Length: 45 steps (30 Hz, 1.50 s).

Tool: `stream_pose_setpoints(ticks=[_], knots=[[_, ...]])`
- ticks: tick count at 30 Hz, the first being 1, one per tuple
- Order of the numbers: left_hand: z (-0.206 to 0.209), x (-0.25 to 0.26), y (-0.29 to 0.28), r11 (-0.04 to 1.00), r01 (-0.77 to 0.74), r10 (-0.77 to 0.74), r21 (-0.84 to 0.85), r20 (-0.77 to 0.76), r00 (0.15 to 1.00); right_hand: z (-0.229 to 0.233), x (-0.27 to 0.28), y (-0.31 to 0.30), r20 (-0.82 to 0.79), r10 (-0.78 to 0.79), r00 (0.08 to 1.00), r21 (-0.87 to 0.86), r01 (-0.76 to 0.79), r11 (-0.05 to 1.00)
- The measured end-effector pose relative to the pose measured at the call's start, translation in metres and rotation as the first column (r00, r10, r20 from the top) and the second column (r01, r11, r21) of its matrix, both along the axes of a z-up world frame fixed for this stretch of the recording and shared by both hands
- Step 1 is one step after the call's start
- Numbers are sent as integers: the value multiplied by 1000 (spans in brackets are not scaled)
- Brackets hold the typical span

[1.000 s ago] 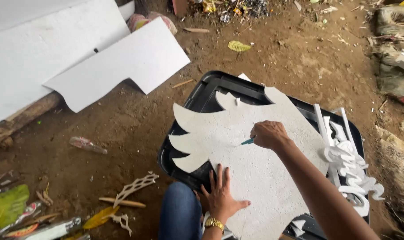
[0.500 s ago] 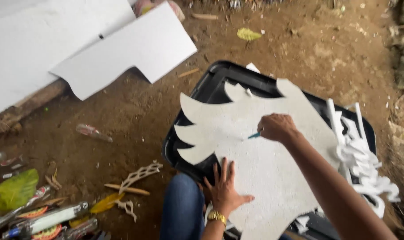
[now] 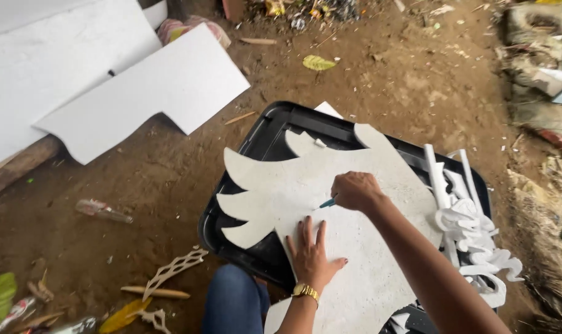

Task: The person uses a utility knife to cut and carve a white foam board placed on a black tray. They carefully trace and remove sections to form decorative shapes, occasionally lifting the board to adjust its position.

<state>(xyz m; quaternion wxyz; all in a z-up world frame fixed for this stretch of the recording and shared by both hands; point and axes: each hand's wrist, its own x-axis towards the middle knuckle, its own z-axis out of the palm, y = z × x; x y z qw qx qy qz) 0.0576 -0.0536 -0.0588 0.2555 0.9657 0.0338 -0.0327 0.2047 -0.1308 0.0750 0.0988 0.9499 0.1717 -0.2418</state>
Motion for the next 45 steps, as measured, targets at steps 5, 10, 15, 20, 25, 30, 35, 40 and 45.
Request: stream_pose_setpoints(ticks=[5,10,15,20,25,30,35,40,45], knots=[[4,-2,-1,999,-7,5,-31,-68,998,5,1,-6,-44,-9,999,32,10,999],[0,-2,-2,997,-9,7,-70,-26,1000,18,-1,-15,-58,-124,991,26,126,992],[-5,-6,-4,998,-5,5,-56,-4,1000,20,-2,-24,-21,-140,990,49,141,989],[-17,-5,-5,1000,-3,3,-12,21,1000,-2,-2,-17,19,-4,1000,40,3,999],[-9,-1,-2,998,-9,8,-57,-9,1000,-3,16,-22,-27,40,999,3,-40,999],[-12,-3,-4,999,-20,20,-33,-9,1000,-1,8,-22,-3,-44,999,24,44,999],[-12,1,-2,999,-16,15,-46,-22,1000,-3,20,-28,-31,27,999,1,-27,1000],[-15,3,-2,999,-26,27,-34,42,999,11,15,-23,-19,-53,998,1,53,999],[-14,4,-2,998,-19,21,-57,42,999,10,24,-35,-31,-94,995,12,94,995]])
